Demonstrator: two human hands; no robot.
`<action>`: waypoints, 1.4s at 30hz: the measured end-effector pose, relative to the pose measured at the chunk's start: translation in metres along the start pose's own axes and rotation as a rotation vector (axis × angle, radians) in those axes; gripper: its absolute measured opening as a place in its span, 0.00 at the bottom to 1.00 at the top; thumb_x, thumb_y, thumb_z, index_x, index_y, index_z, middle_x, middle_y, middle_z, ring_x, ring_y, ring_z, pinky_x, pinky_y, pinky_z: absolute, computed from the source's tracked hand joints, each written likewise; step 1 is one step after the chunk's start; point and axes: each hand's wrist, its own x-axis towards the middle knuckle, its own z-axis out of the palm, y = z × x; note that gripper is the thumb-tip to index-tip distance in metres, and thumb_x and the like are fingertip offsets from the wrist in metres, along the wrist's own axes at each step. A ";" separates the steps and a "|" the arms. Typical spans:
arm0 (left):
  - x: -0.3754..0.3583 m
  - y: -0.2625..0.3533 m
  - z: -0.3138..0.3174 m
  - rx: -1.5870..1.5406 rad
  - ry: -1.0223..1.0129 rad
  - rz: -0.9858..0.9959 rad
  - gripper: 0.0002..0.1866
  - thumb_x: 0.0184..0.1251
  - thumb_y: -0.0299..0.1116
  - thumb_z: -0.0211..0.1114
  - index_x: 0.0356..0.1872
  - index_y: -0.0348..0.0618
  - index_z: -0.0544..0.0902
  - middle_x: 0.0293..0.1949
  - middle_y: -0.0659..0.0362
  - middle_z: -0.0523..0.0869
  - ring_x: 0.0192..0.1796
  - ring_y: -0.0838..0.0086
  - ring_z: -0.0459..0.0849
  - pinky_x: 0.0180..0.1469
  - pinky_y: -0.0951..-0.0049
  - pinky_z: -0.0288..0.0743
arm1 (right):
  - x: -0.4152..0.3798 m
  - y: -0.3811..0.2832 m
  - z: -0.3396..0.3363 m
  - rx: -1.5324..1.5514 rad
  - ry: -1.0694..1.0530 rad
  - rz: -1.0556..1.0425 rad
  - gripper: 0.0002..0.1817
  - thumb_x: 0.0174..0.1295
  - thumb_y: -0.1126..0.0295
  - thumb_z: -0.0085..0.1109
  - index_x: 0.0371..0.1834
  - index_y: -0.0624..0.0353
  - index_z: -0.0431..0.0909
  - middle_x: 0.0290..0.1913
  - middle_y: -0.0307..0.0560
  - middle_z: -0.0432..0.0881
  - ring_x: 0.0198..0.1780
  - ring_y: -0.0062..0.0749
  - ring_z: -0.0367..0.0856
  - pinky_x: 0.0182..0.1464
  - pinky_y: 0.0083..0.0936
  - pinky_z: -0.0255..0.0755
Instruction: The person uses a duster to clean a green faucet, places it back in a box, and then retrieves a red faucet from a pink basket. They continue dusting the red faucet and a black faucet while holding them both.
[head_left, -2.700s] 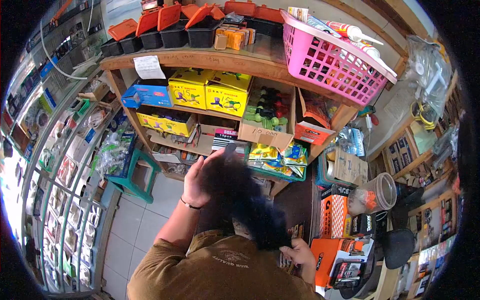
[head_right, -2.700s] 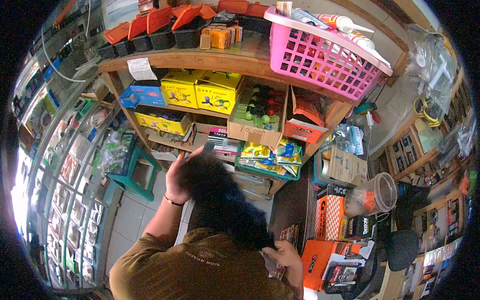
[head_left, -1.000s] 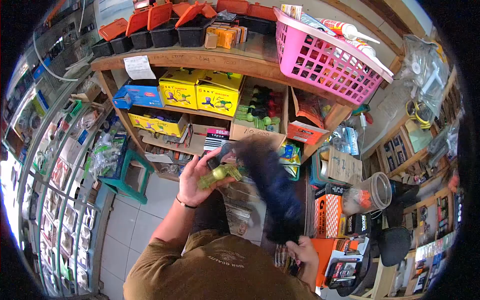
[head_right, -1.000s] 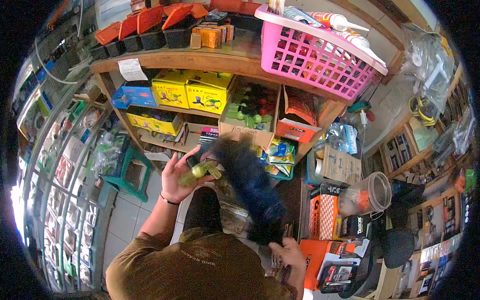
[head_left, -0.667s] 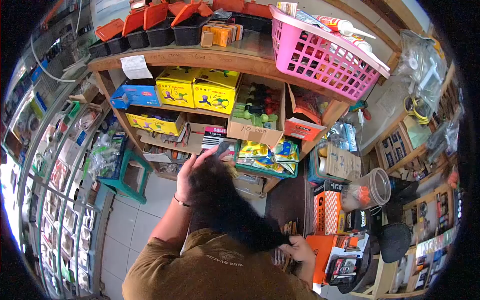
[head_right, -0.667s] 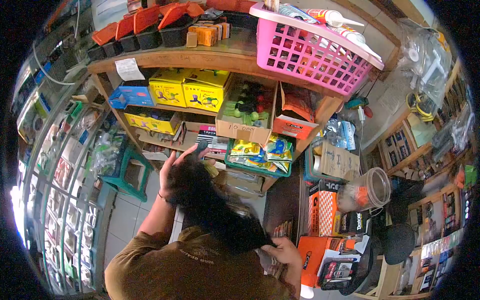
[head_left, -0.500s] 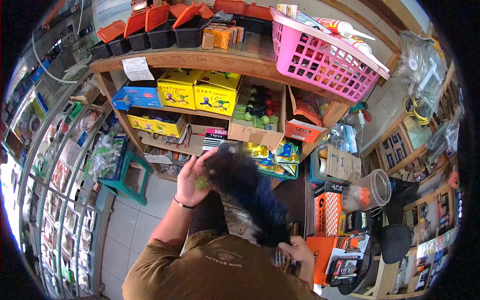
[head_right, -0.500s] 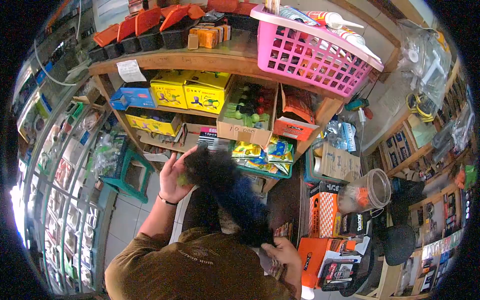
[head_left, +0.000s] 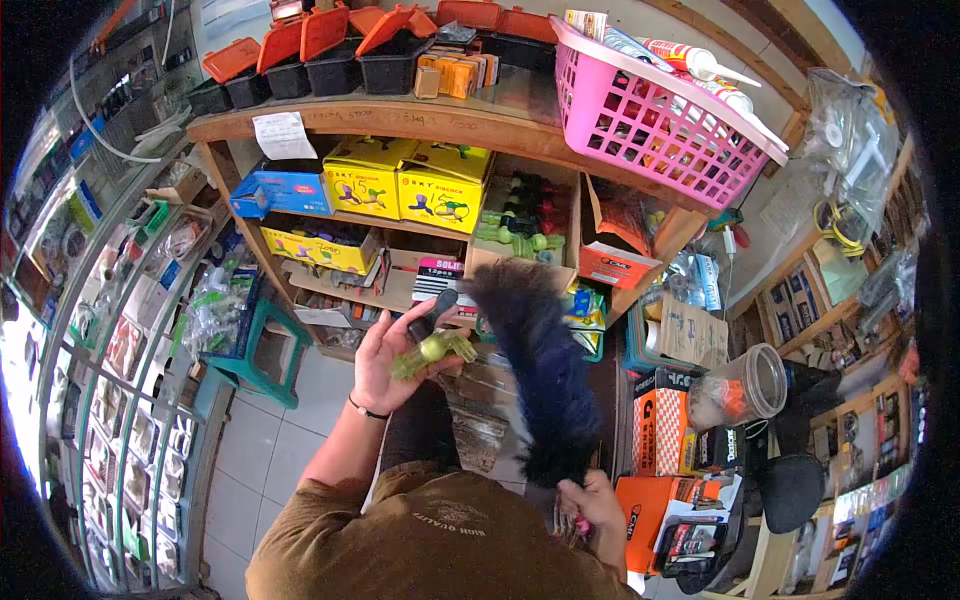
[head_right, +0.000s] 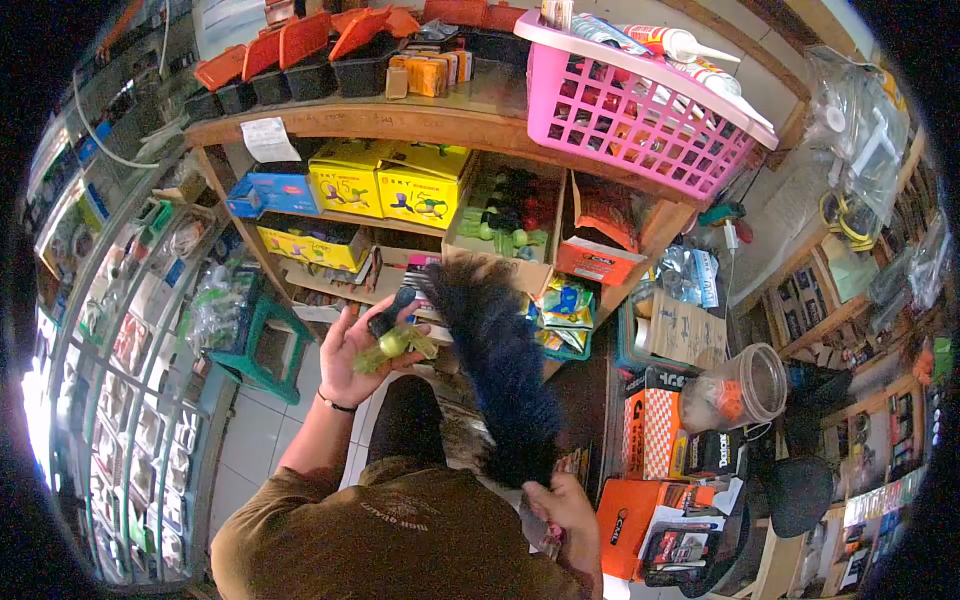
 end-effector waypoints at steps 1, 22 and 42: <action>0.001 -0.001 0.000 -0.001 -0.003 -0.002 0.34 0.65 0.56 0.42 0.64 0.40 0.58 0.64 0.48 0.63 0.61 0.51 0.67 0.59 0.50 0.63 | 0.003 0.004 0.000 -0.326 -0.039 -0.046 0.21 0.55 0.65 0.64 0.12 0.62 0.65 0.12 0.32 0.60 0.18 0.13 0.58 0.17 0.22 0.54; 0.008 -0.004 -0.014 -0.030 0.105 0.013 0.32 0.66 0.55 0.40 0.63 0.40 0.61 0.62 0.45 0.65 0.62 0.54 0.66 0.59 0.46 0.61 | 0.005 0.003 -0.004 -0.335 -0.087 -0.015 0.20 0.56 0.64 0.63 0.14 0.63 0.67 0.13 0.32 0.67 0.19 0.12 0.62 0.17 0.20 0.55; 0.017 -0.005 -0.017 -0.091 0.017 -0.051 0.32 0.67 0.53 0.39 0.62 0.38 0.62 0.59 0.48 0.69 0.58 0.53 0.70 0.55 0.51 0.67 | 0.007 -0.001 -0.006 -0.534 -0.154 -0.080 0.20 0.61 0.67 0.57 0.12 0.59 0.64 0.10 0.37 0.66 0.12 0.17 0.63 0.14 0.20 0.55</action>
